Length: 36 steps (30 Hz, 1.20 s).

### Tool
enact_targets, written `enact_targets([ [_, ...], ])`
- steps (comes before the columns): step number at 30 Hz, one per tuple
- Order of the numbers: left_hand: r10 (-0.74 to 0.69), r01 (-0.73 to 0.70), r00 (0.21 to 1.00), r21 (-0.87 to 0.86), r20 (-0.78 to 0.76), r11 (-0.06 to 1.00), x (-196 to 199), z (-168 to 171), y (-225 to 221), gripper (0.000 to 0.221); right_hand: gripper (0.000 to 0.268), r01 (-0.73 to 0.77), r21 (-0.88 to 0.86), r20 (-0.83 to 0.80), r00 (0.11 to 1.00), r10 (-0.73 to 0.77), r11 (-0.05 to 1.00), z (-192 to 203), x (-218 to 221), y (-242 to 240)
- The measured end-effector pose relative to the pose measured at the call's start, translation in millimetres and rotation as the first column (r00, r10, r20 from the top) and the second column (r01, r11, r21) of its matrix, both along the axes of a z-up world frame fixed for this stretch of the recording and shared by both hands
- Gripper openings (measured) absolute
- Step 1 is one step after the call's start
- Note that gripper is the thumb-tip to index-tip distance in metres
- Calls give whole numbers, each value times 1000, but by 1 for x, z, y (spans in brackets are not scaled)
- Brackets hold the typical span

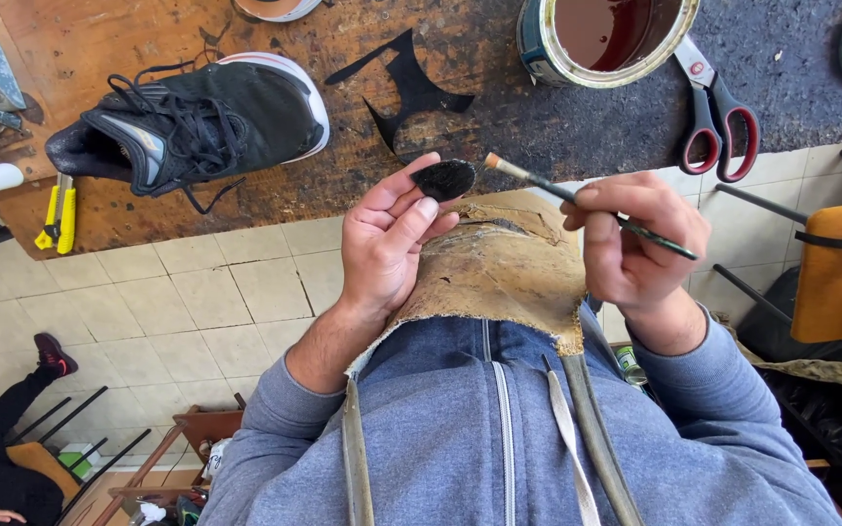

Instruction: Applying adhesive to a small repair patch and bonding it to the side of a sneaker at a workbench.

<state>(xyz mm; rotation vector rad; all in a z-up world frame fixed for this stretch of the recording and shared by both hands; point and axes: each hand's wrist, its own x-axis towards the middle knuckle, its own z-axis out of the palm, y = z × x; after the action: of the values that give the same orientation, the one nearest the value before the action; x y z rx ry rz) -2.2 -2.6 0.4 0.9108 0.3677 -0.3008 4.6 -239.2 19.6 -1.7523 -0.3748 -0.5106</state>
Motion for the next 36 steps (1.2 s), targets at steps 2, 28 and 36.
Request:
enact_targets([
  [2, -11, 11, 1000, -7, -2, 1000, 0, -1, -1, 44, 12, -60, 109, -44, 997, 65, 992, 1, -5, 1],
  [28, -294, 295, 953, 7, -79, 955, -3, 19, 24, 43, 49, -92, -967, -199, 855, -478, 238, -144, -14, -172],
  [36, -256, 260, 963, 41, -88, 965, -10, 11, 39, 43, 54, -32, -999, -47, 865, -500, 38, -141, -6, -157],
])
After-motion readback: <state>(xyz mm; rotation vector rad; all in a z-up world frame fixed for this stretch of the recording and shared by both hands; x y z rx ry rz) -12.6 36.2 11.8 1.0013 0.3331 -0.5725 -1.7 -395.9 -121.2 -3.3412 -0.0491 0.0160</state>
